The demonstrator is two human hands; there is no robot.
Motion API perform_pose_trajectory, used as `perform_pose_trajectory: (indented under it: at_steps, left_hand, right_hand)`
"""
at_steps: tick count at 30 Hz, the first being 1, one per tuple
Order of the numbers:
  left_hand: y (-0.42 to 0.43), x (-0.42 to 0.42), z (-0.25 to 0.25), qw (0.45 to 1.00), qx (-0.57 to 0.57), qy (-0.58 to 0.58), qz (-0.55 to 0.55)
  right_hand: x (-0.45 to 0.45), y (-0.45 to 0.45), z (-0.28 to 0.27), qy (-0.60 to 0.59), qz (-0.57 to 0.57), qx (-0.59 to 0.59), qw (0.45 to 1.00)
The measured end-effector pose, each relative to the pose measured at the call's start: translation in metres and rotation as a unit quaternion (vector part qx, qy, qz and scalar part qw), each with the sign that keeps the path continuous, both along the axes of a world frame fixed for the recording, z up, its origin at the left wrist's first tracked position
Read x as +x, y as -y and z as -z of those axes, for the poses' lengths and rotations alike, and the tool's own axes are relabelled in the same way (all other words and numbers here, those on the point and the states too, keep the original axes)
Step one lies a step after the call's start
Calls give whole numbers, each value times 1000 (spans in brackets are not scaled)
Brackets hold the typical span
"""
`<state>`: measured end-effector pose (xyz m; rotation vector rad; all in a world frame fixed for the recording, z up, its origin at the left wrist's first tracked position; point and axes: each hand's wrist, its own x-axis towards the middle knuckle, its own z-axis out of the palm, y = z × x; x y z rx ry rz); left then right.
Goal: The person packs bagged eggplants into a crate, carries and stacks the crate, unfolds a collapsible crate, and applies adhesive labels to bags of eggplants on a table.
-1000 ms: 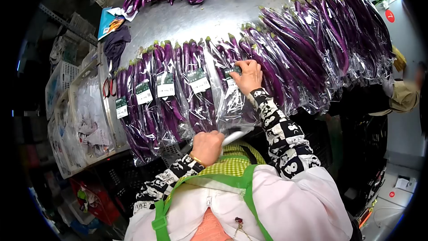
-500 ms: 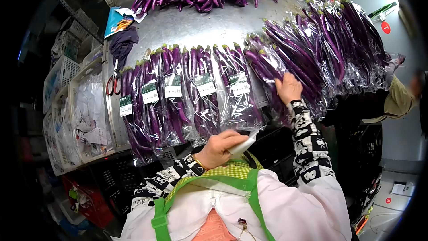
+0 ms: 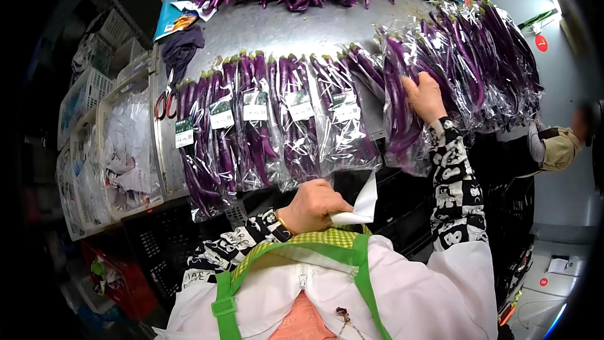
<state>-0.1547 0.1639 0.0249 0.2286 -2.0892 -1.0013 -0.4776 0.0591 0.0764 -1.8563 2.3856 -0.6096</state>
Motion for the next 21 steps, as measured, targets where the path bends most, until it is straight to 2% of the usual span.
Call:
perform_pose_trajectory:
  at_steps: [1, 2, 4, 6, 8, 10, 12, 13, 14, 15, 16, 18, 20, 21]
  left_hand:
    - [0, 1, -1, 1000, 3, -16, 7]
    - [-1, 1, -2, 1000, 5, -14, 6]
    - [-1, 0, -5, 998, 26, -41, 44]
    - [-1, -1, -11, 996, 33, -48, 65]
    - [-1, 0, -20, 986, 101, -81, 102]
    - [1, 3, -26, 981, 133, -65, 129]
    - [0, 2, -26, 980, 169, -92, 44]
    - [3, 4, -27, 978, 190, -79, 20]
    - [5, 4, -23, 974, 211, -54, -55]
    - [7, 4, -19, 953, 283, -84, -75]
    - [10, 4, -14, 924, 354, -114, -95]
    - [20, 12, -3, 904, 401, -76, -131]
    - [28, 9, 4, 880, 429, -94, -180]
    - [32, 8, 11, 877, 432, -108, -183]
  right_hand:
    - [7, 1, -3, 205, 31, 17, 978]
    - [32, -6, -25, 362, 50, 18, 931]
    - [52, -9, -34, 519, -5, 1, 855]
    - [77, -8, -30, 601, -25, 2, 799]
    - [108, -6, -5, 649, 0, 24, 760]
    - [135, -4, 31, 553, 40, 56, 830]
    - [140, 3, 118, 378, -15, 100, 920]
    - [144, -5, 124, 276, -65, 98, 954]
    - [147, -14, 130, 170, -116, 96, 974]
    - [147, -17, 135, 136, -132, 78, 979]
    - [147, -21, 138, 167, -130, 11, 977]
    - [140, -31, 110, 153, -126, -26, 980]
    - [137, -47, 55, 381, -126, 36, 915]
    - [136, -57, 26, 538, -121, 111, 827]
